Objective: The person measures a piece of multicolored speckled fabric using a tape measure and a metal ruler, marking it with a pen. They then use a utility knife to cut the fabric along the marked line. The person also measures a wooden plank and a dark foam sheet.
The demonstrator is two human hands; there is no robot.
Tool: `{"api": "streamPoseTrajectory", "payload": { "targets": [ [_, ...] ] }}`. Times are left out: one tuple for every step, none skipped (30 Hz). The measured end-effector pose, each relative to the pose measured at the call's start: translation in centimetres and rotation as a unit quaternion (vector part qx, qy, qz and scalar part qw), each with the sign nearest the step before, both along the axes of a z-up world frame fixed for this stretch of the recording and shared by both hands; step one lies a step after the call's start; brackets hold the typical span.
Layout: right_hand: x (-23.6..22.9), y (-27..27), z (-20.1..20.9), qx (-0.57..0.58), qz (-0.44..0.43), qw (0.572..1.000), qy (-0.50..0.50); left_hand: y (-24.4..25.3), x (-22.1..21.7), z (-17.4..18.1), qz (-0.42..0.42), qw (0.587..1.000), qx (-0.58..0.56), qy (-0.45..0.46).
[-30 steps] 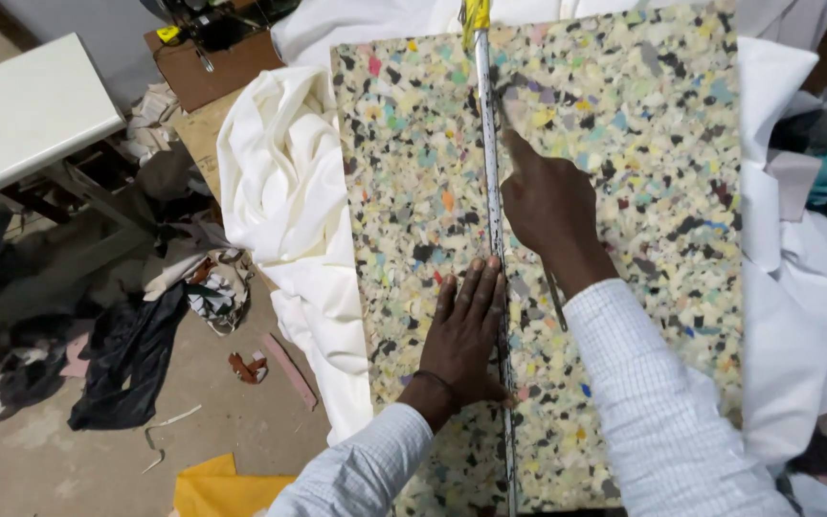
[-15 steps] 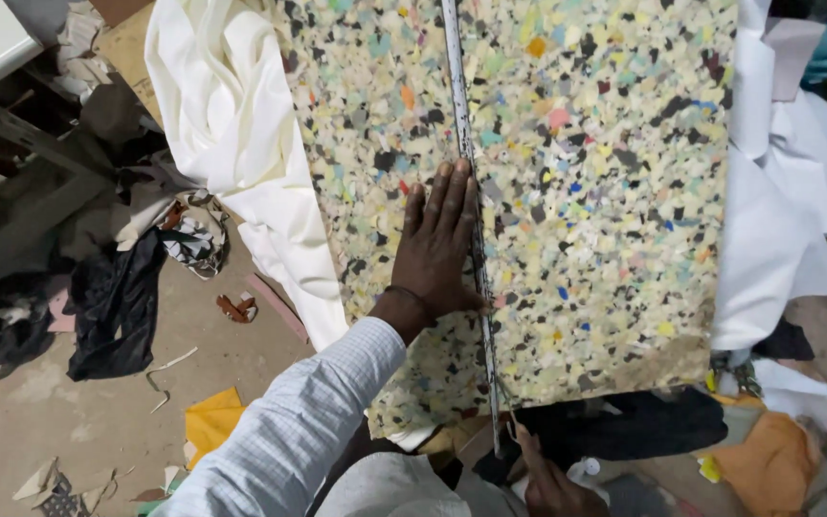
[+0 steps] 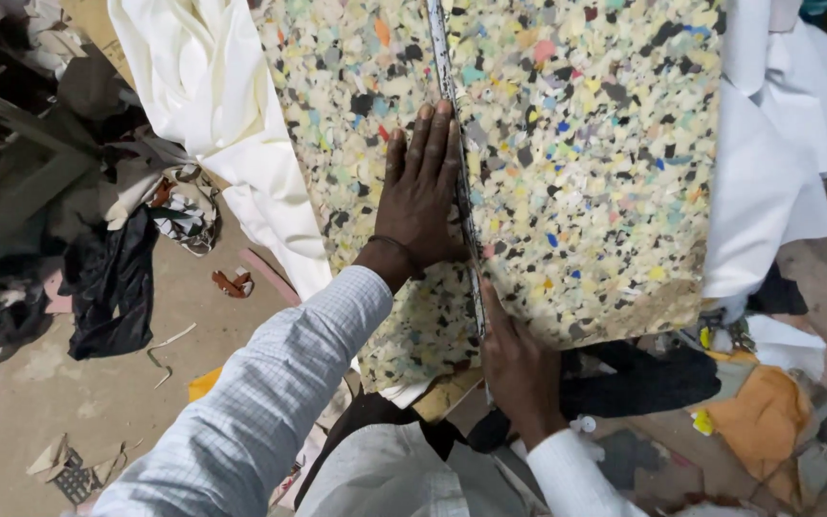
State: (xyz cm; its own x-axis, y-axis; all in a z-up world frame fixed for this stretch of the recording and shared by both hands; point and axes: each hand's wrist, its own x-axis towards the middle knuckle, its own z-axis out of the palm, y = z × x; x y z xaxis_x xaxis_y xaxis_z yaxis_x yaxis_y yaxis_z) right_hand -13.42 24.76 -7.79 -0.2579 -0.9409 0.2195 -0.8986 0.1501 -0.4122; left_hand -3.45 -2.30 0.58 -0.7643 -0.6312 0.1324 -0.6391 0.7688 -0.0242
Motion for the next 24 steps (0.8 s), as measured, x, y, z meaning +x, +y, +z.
{"api": "streamPoseTrajectory", "payload": {
  "targets": [
    [0.7,1.8,-0.4,-0.014,-0.004,0.999,-0.030,0.3,0.3,0.3,0.000,1.000,0.024,-0.018],
    [1.5,3.8,-0.2,-0.010,-0.005,0.999,-0.033,0.6,0.5,0.4,-0.001,0.999,0.028,-0.021],
    [1.5,5.2,-0.2,0.005,-0.038,0.996,-0.077,0.4,0.3,0.5,0.004,0.999,0.026,-0.027],
    [1.5,6.7,-0.1,0.021,-0.070,0.990,-0.121,0.2,0.1,0.6,0.010,0.999,0.024,-0.033],
    [1.5,6.7,-0.1,0.025,-0.069,0.990,-0.123,0.2,0.3,1.0,0.011,0.999,0.026,-0.036],
    [1.5,6.7,-0.1,0.029,-0.080,0.991,-0.103,0.2,0.5,1.4,0.012,0.998,0.033,-0.043],
    [1.3,6.9,-0.1,0.032,-0.094,0.992,-0.080,0.3,0.2,1.8,0.010,0.998,0.038,-0.048],
    [1.1,6.2,-0.2,0.034,-0.097,0.991,-0.081,0.4,0.2,1.6,0.007,0.998,0.039,-0.049],
    [1.0,5.2,-0.3,0.020,-0.067,0.995,-0.077,0.4,0.3,1.5,0.003,0.998,0.036,-0.047],
    [0.8,4.3,-0.3,0.007,-0.036,0.997,-0.073,0.3,0.4,1.5,0.000,0.998,0.032,-0.045],
    [0.5,2.7,0.0,0.007,-0.037,0.997,-0.074,0.4,0.3,1.5,-0.001,0.998,0.033,-0.047],
    [0.3,1.2,0.3,-0.013,-0.027,0.999,-0.045,0.4,0.2,1.4,0.000,0.998,0.033,-0.045],
    [0.0,-0.5,0.5,-0.033,-0.018,0.999,-0.015,0.3,0.2,1.4,0.001,0.999,0.032,-0.043],
    [0.0,-1.7,0.8,-0.033,-0.018,0.999,-0.017,0.4,0.3,1.5,0.001,0.999,0.032,-0.044],
    [-0.1,-3.0,1.1,-0.005,-0.026,1.000,0.011,0.5,0.4,1.6,-0.001,0.999,0.032,-0.041],
    [-0.3,-4.3,1.5,0.023,-0.034,0.998,0.038,0.6,0.5,1.7,-0.003,0.999,0.032,-0.037],
    [-0.1,-4.0,1.6,0.024,-0.034,0.998,0.037,0.5,0.5,1.6,-0.004,0.999,0.033,-0.038],
    [0.0,-3.8,1.7,0.031,-0.025,0.998,0.044,0.5,0.5,1.6,-0.005,0.999,0.033,-0.035],
    [0.2,-3.5,1.8,0.039,-0.016,0.998,0.050,0.5,0.6,1.5,-0.006,0.999,0.035,-0.032],
    [0.4,-1.0,0.3,0.042,-0.015,0.998,0.049,0.6,0.5,1.6,-0.005,0.999,0.038,-0.032],
    [0.5,1.4,-1.2,0.047,-0.007,0.997,0.058,0.5,0.4,1.7,-0.001,0.998,0.042,-0.037],
    [0.6,3.9,-2.7,0.052,0.001,0.996,0.066,0.5,0.3,1.8,0.004,0.998,0.046,-0.042],
    [1.1,7.1,-3.8,0.053,0.001,0.996,0.066,0.5,0.3,1.8,0.004,0.998,0.048,-0.043],
    [1.5,10.2,-4.8,0.119,-0.011,0.991,0.058,0.5,0.2,1.8,0.005,0.998,0.052,-0.046]
  ]
}}
